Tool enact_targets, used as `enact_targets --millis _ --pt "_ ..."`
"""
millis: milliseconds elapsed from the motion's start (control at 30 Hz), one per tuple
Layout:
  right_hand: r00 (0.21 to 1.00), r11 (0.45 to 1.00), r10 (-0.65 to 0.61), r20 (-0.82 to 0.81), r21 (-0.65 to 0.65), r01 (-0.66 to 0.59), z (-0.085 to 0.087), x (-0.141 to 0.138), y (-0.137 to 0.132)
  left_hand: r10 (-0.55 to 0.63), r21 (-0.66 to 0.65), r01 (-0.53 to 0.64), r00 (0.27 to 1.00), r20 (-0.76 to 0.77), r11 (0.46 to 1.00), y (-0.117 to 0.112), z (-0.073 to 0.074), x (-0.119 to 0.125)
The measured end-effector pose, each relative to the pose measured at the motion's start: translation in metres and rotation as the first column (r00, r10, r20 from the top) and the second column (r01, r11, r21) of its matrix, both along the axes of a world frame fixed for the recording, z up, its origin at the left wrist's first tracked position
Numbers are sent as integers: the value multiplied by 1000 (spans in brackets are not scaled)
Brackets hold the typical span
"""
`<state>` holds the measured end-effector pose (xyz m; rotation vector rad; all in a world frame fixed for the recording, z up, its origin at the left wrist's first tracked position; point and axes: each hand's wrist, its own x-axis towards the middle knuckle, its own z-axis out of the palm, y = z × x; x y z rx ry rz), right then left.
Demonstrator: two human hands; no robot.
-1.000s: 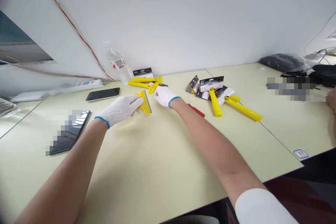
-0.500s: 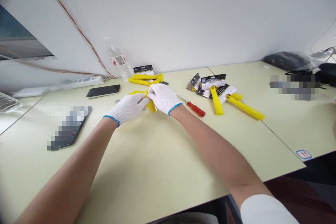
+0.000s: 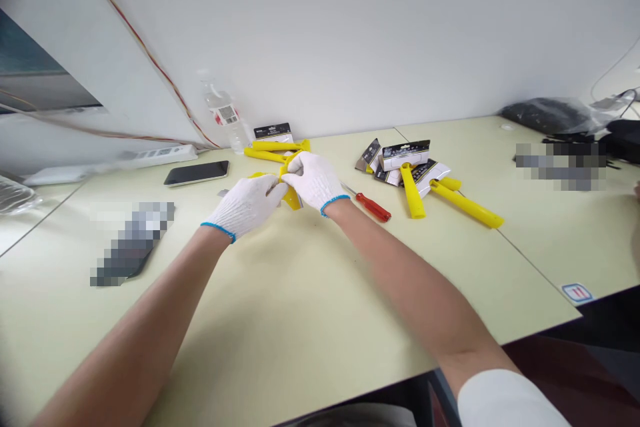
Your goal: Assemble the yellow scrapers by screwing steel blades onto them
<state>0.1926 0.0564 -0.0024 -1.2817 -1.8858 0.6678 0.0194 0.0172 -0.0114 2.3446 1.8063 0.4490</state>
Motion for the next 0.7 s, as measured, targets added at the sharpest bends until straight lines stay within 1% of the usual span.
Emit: enact_targets --millis 133,233,333,433,533,600,700 --pt "1000 998 27 0 -49 -27 1 9 0 15 -40 -14 999 38 999 -3 10 1" --pt "998 994 61 12 -96 -60 3 16 -1 13 -86 -4 994 109 996 -6 17 -1" --pt "992 975 109 56 -198 -96 8 23 -4 25 -128 0 980 196 992 -7 22 -4" --pt "970 932 211 121 -325 -162 13 29 -8 57 -163 -14 964 261 987 -5 24 -11" --pt "936 882 319 152 -410 -234 14 29 -13 73 -181 -20 954 290 983 -2 24 -18" --pt "932 869 337 138 -427 -251 13 25 -15 80 -191 -23 953 294 981 0 24 -22" --pt "939 869 325 112 -426 -250 9 18 -17 85 -206 -22 950 302 978 2 24 -26"
